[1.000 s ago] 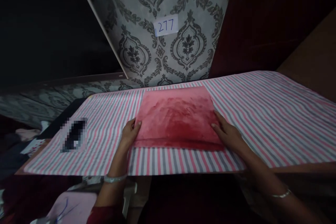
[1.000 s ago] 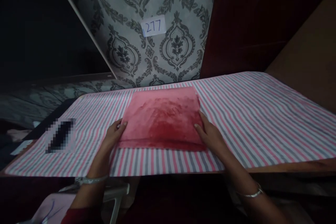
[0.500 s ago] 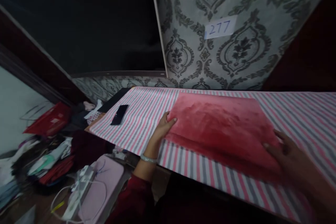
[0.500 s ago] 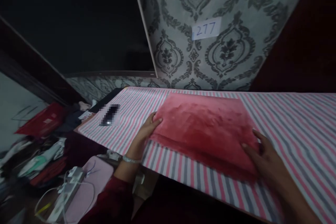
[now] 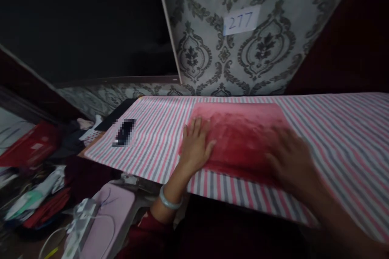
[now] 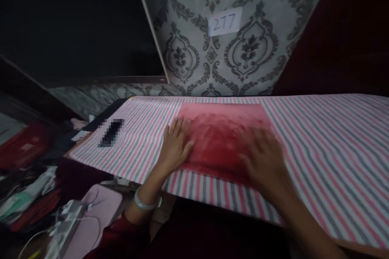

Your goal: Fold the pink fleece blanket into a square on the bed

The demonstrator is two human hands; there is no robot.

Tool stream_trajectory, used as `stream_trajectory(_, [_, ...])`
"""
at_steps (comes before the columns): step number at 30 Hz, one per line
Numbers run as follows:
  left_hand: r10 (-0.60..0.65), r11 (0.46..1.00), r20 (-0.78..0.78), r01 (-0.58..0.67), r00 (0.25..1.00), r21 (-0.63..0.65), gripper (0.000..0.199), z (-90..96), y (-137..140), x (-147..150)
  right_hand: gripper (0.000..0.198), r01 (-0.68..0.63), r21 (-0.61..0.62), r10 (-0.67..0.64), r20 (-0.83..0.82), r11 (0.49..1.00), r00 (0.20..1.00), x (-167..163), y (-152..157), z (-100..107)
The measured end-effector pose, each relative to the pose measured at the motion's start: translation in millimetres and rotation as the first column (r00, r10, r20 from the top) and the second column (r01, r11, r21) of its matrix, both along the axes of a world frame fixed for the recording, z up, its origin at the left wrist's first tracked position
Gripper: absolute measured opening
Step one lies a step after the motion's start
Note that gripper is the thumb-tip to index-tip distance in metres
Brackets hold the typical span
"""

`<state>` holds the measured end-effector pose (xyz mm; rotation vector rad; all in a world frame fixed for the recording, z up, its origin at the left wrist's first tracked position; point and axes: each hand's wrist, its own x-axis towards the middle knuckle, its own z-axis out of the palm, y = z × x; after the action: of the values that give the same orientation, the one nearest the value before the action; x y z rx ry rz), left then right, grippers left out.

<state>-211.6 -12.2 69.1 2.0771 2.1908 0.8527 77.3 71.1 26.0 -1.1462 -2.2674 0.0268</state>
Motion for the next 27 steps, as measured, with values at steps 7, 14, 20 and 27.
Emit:
stream_trajectory(7, [-0.061, 0.99, -0.265, 0.026, 0.962, -0.136, 0.068, -43.5, 10.9, 28.9, 0.054, -0.018, 0.094, -0.009, 0.281, 0.995, 0.96, -32.2, -11.2, -28.5])
stream_trajectory(14, [-0.05, 0.994, -0.342, 0.013, 0.938, -0.111, 0.069, -52.1, 10.9, 25.2, 0.052, -0.005, 0.114, -0.025, 0.264, 0.994, 0.964, -31.7, -11.8, -34.8])
stream_trajectory(20, [-0.02, 0.998, -0.338, -0.004, 0.941, -0.069, 0.067, -50.9, 8.5, 27.1, 0.053, -0.037, 0.135, 0.009, 0.207, 0.99, 0.978, -27.1, -10.4, -37.2])
stream_trajectory(27, [0.102, 0.995, -0.301, -0.096, 0.948, 0.035, 0.059, -61.2, -18.5, 14.0, 0.071, 0.015, 0.115, -0.032, 0.143, 0.993, 0.989, 9.7, -28.0, -47.4])
